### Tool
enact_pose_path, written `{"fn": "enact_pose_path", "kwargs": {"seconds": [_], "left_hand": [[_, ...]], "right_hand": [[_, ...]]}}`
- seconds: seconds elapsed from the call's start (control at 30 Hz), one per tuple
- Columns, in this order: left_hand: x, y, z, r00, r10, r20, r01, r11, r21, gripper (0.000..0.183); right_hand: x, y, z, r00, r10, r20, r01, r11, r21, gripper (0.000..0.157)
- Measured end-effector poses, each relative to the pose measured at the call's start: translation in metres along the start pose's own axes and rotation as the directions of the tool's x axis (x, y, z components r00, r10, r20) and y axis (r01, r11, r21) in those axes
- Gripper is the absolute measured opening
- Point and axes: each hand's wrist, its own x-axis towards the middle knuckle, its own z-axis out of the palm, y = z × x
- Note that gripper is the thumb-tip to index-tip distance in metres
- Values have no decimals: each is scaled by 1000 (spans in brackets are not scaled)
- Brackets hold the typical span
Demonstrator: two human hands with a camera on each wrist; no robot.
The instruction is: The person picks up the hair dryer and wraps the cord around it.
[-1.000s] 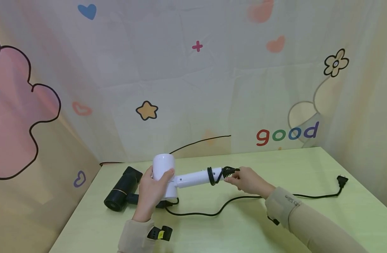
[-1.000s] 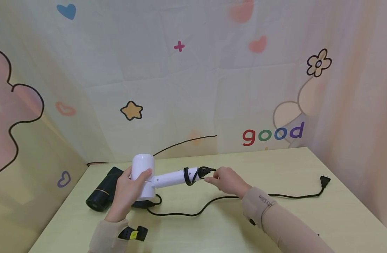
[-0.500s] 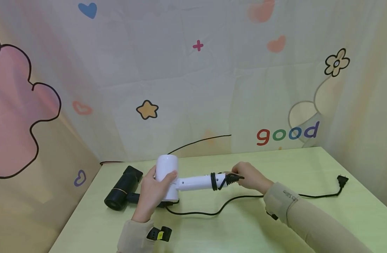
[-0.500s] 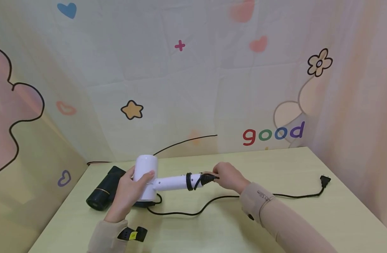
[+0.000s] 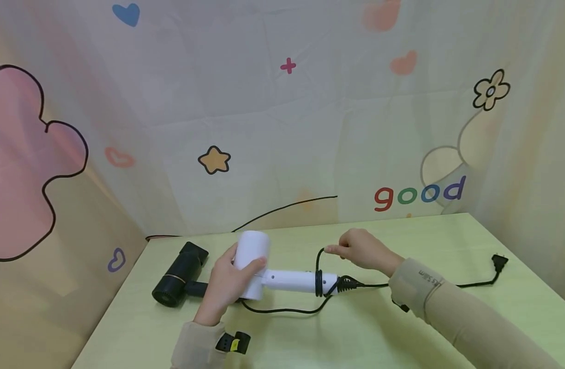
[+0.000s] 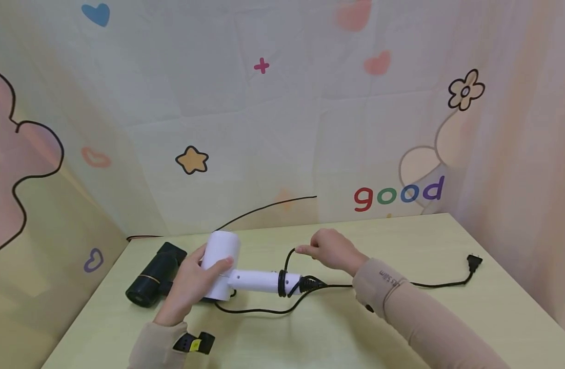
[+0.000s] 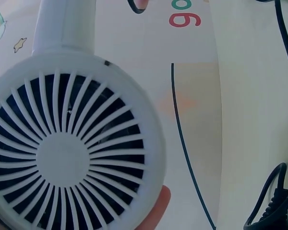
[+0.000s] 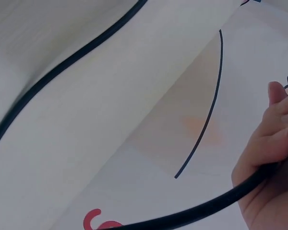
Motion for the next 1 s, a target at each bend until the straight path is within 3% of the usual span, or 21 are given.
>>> {"fn": "enact_pose_path", "kwargs": {"seconds": [0.43, 1.0], "left_hand": [[-2, -3, 6, 997, 32, 65, -37, 996, 76, 67], [-4, -4, 12, 999, 51, 6, -51, 977, 208, 64]], "right_hand": [[-7, -13, -18, 998, -40, -39, 36, 996, -78, 44], [-27, -46, -29, 987, -112, -117, 95, 986, -140, 37]]}}
